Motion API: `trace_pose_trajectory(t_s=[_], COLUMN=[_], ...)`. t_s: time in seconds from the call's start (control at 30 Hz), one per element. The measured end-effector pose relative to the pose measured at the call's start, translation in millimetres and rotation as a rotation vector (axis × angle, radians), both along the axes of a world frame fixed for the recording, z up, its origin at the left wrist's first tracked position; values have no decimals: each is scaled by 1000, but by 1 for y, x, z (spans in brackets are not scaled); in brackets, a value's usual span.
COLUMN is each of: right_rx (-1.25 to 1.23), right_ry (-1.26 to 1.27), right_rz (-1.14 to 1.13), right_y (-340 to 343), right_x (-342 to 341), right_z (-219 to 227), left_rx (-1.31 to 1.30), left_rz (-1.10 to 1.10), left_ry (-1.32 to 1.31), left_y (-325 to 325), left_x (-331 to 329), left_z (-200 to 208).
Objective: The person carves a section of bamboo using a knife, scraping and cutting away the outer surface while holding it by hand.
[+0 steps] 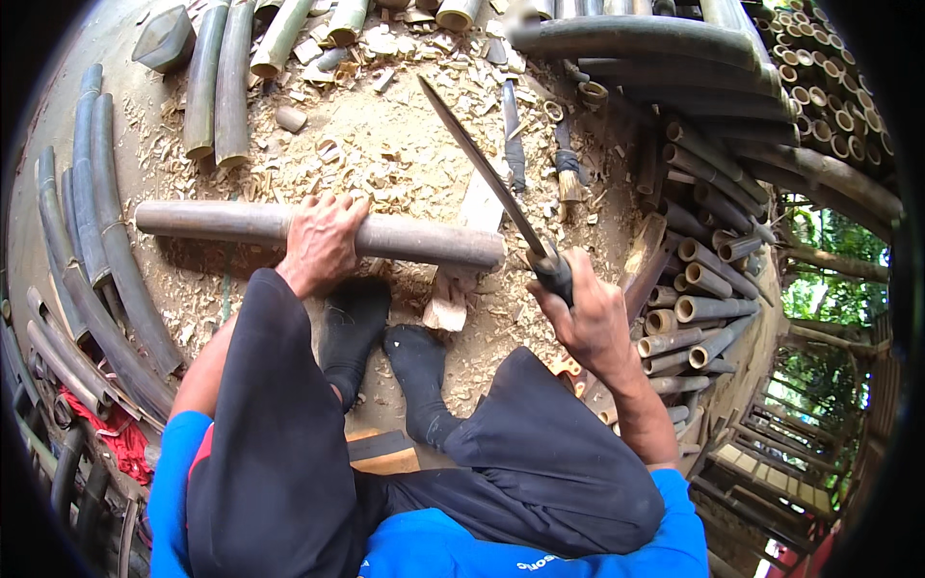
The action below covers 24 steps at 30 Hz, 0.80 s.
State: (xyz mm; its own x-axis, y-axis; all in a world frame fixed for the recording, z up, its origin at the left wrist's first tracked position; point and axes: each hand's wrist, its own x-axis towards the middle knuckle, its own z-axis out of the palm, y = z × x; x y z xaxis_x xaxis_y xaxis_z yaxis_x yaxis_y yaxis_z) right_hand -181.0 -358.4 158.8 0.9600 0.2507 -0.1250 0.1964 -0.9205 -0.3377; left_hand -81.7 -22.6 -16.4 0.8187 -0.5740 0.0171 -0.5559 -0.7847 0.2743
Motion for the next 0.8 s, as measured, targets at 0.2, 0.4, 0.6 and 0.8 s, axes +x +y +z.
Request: trace_pose_trajectory(t_s=[0.2, 0.4, 0.6, 0.8], right_rx=[-397, 239, 851, 1027], right_ry=[-56, 114, -30, 87], right_rz=[121, -415, -775, -934], right_y=[-84, -21, -25, -24], right_x=[-35, -16, -41, -46], right_z=[-82, -24, -63, -79], left_rx=[-64, 38, -13, -11], left_rz=[16, 22, -10, 269], left_ry=[-91, 114, 367, 376], left_y=[-12, 36, 122, 76], left_x=[-20, -1, 37, 47], left_z=[-10, 31, 24, 48])
